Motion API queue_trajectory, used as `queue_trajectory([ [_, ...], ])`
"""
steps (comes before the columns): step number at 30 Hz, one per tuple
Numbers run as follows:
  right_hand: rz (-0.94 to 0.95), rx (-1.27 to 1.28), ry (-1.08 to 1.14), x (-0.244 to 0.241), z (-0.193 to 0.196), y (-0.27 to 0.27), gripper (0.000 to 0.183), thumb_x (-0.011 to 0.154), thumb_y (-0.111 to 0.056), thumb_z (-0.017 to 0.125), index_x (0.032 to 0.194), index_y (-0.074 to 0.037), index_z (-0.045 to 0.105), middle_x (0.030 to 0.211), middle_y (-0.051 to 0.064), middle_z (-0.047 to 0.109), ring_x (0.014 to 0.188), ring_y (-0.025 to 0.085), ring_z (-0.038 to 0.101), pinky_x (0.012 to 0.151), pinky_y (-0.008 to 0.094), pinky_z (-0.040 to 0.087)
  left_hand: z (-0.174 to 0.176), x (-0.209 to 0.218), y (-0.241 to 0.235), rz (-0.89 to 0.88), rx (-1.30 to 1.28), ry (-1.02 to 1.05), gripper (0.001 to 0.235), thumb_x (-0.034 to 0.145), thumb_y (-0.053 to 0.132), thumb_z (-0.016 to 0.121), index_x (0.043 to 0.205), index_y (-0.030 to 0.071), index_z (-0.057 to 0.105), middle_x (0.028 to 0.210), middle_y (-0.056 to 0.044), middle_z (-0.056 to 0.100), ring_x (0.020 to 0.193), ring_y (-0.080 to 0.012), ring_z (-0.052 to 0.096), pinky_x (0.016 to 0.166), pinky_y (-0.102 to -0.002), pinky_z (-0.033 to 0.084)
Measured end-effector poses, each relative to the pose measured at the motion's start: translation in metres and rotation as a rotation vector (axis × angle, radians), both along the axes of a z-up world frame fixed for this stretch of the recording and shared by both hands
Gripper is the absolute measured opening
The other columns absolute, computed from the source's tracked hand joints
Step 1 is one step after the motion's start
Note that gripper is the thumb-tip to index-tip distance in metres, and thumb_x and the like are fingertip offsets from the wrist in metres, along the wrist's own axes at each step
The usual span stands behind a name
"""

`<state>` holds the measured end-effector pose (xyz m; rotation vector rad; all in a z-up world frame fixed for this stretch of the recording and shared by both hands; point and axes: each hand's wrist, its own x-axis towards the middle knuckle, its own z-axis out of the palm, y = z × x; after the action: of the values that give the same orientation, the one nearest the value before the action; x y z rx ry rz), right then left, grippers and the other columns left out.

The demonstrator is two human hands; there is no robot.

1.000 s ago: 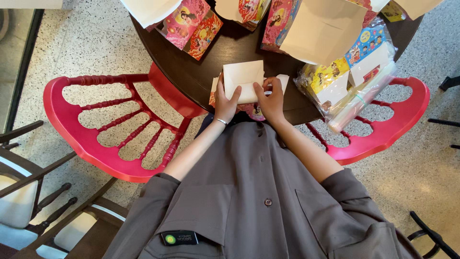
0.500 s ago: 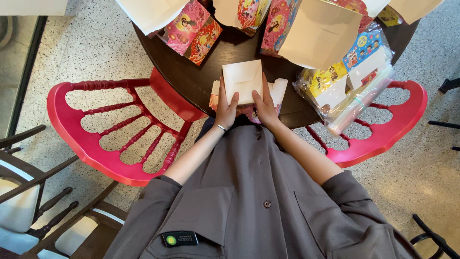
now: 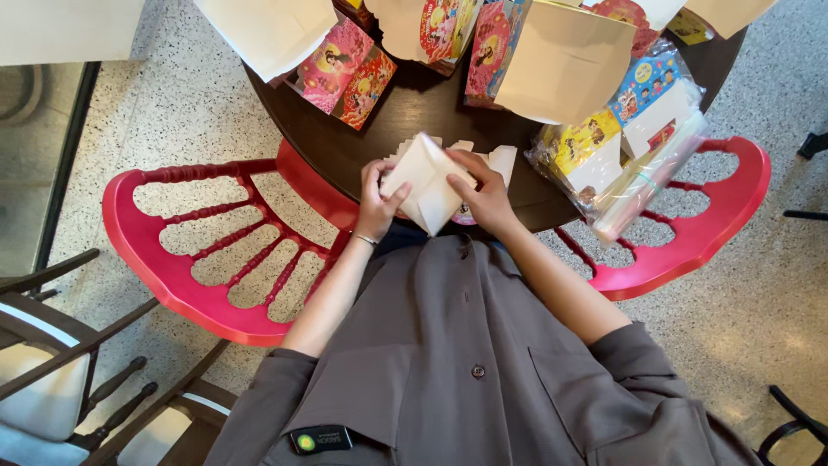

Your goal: The person assembles small, flat-packed, colorful paper boxes at a round table. They fold the flaps and tuck them into slots to form the box shape, then place the finished boxes on the table.

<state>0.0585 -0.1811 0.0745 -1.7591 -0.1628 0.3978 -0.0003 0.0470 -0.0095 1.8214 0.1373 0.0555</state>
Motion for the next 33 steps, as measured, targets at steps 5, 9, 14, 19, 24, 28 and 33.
queue_trajectory([
  [5,0.215,-0.021,0.176,-0.004,0.01,-0.006,0.031,0.096,-0.016,0.073,0.124,-0.003,0.071,0.133,0.011,0.068,0.124,0.022,0.065,0.107,0.033,0.05,-0.014,-0.004,0.015,-0.229,-0.554,0.275,0.072,0.088,0.022,0.081,0.139,0.0,0.035,0.134,-0.013,0.052,0.112,-0.0192,0.064,0.093,-0.035,0.056],
  [9,0.143,-0.121,-0.049,-0.021,0.001,-0.005,0.042,0.095,-0.019,0.075,0.133,-0.005,0.066,0.14,0.012,0.06,0.132,0.023,0.059,0.11,0.035,0.047,-0.008,-0.021,0.009,-0.337,-0.18,0.326,0.067,0.089,0.026,0.082,0.144,0.004,0.052,0.128,-0.015,0.067,0.109,-0.0224,0.067,0.095,-0.037,0.055],
  [14,0.006,-0.027,0.124,-0.061,-0.02,-0.008,0.062,0.106,-0.027,0.059,0.158,-0.008,0.03,0.161,0.02,0.035,0.153,0.03,0.032,0.122,0.04,0.027,0.003,-0.039,-0.022,-0.192,-0.443,0.255,0.074,0.099,0.025,0.068,0.156,0.005,0.026,0.157,-0.021,0.037,0.146,-0.0278,0.038,0.121,-0.04,0.031],
  [19,-0.063,-0.021,0.042,-0.057,-0.02,-0.007,0.067,0.11,-0.028,0.053,0.164,-0.01,0.018,0.166,0.026,0.028,0.157,0.035,0.026,0.126,0.042,0.022,0.017,-0.018,-0.032,-0.194,-0.545,0.18,0.065,0.099,0.02,0.062,0.152,0.007,0.027,0.167,-0.021,0.022,0.156,-0.0308,0.022,0.126,-0.04,0.02],
  [24,-0.079,-0.064,0.147,-0.054,-0.006,-0.012,0.068,0.106,-0.028,0.054,0.165,-0.013,0.023,0.161,0.024,0.039,0.152,0.032,0.038,0.125,0.04,0.028,0.031,-0.004,-0.032,-0.208,-0.454,0.204,0.037,0.106,0.021,0.058,0.136,0.003,0.046,0.17,-0.019,0.025,0.157,-0.0306,0.027,0.126,-0.041,0.025],
  [28,-0.064,0.143,0.206,-0.068,-0.01,-0.016,0.073,0.107,-0.023,0.051,0.167,-0.012,0.01,0.167,0.026,0.027,0.156,0.032,0.027,0.125,0.04,0.02,0.038,-0.02,-0.034,-0.207,-0.456,0.221,0.039,0.104,0.022,0.058,0.137,0.005,0.045,0.16,-0.02,0.038,0.149,-0.0299,0.038,0.125,-0.04,0.028],
  [33,-0.062,0.177,0.152,-0.069,-0.02,-0.018,0.071,0.109,-0.022,0.05,0.168,-0.012,0.01,0.169,0.027,0.025,0.156,0.031,0.028,0.127,0.038,0.02,0.044,-0.017,-0.039,-0.165,-0.44,0.128,0.031,0.105,0.019,0.056,0.13,0.004,0.046,0.163,-0.019,0.032,0.151,-0.0311,0.035,0.125,-0.04,0.026],
])
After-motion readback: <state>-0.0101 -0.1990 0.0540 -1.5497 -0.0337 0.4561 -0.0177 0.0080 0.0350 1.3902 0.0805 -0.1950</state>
